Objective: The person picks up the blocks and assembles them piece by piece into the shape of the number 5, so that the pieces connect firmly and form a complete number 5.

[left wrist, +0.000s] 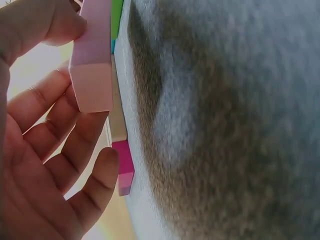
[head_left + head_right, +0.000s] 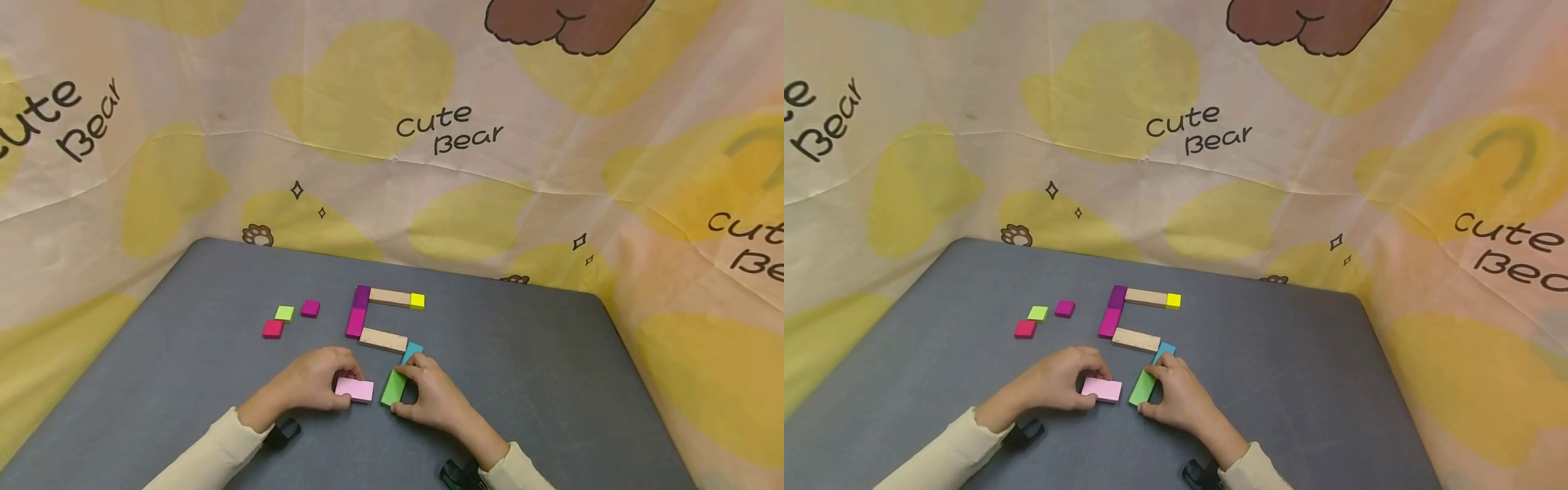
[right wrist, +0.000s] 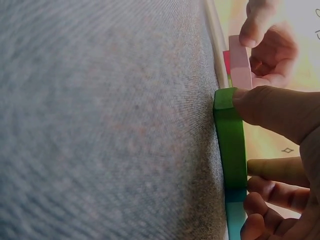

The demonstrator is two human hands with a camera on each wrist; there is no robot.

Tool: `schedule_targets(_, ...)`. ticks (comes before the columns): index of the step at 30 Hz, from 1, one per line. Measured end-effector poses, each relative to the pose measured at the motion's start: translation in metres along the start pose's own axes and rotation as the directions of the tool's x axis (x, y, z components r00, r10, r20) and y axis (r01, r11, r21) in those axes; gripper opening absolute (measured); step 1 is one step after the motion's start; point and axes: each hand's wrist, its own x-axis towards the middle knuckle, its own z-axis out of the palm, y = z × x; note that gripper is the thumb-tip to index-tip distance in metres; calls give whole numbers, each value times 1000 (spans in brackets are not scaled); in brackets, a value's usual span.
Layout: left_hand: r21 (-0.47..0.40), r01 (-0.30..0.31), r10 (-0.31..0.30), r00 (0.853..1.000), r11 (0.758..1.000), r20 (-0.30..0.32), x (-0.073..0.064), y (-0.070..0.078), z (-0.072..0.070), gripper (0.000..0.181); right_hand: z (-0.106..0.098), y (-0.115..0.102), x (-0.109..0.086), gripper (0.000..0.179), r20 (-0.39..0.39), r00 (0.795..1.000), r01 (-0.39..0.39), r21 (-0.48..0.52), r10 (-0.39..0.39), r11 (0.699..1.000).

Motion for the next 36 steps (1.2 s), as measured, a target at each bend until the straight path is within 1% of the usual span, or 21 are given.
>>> schedule_targets(4,-2,28,-28,999,1000,25,0,3,2,25,0,0,0,57,7,1000,-8,7,7,1000)
schedule_targets(11,8,21,-21,999,1000,40,2,4,7,25,0,1,0,57,13,1000,-9,16,9,1000)
schedule_targets(15,7,35,-35,998,999,51,3,5,9,26,-1,0,0,57,14,1000,-10,17,10,1000)
schedule_targets(21,8,23,-23,998,1000,57,3,6,12,26,-1,1,1,57,16,1000,-10,23,10,1000)
schedule_targets(26,11,36,-36,997,999,64,3,6,15,26,-1,0,0,57,17,1000,-10,23,10,1000)
schedule_targets(36,22,41,-42,997,999,62,4,6,17,27,0,1,0,57,11,1000,-3,19,3,1000)
